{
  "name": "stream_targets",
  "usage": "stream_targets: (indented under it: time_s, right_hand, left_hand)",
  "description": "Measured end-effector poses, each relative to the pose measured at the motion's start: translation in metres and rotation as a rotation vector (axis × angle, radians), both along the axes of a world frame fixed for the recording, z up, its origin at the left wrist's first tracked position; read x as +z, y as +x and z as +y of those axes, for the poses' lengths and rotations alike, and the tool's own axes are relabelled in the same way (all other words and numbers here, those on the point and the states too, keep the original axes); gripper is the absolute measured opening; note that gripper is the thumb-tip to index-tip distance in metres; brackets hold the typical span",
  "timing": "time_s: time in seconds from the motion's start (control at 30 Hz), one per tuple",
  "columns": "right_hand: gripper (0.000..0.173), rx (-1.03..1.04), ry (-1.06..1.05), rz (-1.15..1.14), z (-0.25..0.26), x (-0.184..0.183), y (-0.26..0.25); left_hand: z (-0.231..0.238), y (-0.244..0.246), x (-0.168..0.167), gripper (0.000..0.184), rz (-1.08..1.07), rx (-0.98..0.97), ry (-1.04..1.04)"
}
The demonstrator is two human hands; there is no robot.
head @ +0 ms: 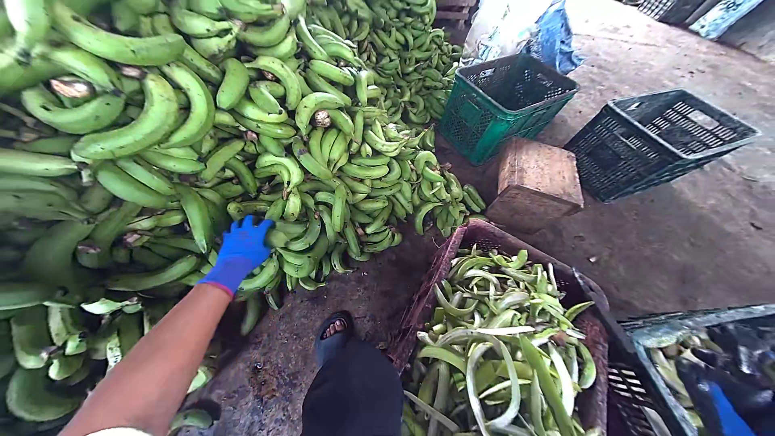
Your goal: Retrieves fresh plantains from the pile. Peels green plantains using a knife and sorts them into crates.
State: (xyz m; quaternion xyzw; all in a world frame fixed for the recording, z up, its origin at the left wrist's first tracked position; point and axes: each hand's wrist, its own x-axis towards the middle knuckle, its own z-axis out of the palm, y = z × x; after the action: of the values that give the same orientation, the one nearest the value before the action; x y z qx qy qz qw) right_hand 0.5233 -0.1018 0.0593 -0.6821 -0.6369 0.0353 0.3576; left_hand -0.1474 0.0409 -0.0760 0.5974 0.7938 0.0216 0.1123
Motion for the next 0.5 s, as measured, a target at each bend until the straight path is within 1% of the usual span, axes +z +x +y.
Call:
stream_targets:
  time_s: [0.07,0.17,0.2,0.23,0.3,0.37,0.43,0.47,0.5]
  right_hand:
    - [0.073,0.076,-0.001,-0.042,-0.007,0.007,-0.016]
    - [0.068,0.184,-0.089,-0.112,-0.015,0.021,-0.052]
    - [0.067,0.21,-0.14,-0.093,-0.016,0.023,-0.065]
    - [0.068,0.232,-0.198,-0.043,-0.016,0.024,-0.078]
    - [0.074,0.293,-0.301,0.099,-0.018,0.023,-0.101]
    - [0.069,0.366,-0.306,0.214,-0.025,0.022,-0.122]
    - [0.058,0.385,-0.235,0.265,-0.032,0.023,-0.134]
    - [0.055,0.359,-0.205,0.283,-0.034,0.024,-0.134]
    - [0.053,0.316,-0.19,0.311,-0.035,0.024,-0.131]
  left_hand:
    - [-0.017,-0.005,0.031,0.06,-0.196,0.112,0.161]
    - [-0.027,0.011,0.082,0.074,-0.701,0.261,0.537]
    - [-0.028,0.026,0.102,0.076,-0.879,0.255,0.609]
    - [-0.031,0.048,0.126,0.075,-1.028,0.22,0.643]
    - [-0.037,0.108,0.168,0.067,-1.244,0.143,0.612]
    - [-0.046,0.175,0.191,0.06,-1.401,0.076,0.503]
    - [-0.06,0.243,0.2,0.053,-1.558,-0.024,0.349]
    - [-0.069,0.274,0.2,0.048,-1.582,-0.068,0.305]
    - [-0.079,0.301,0.198,0.048,-1.558,-0.117,0.288]
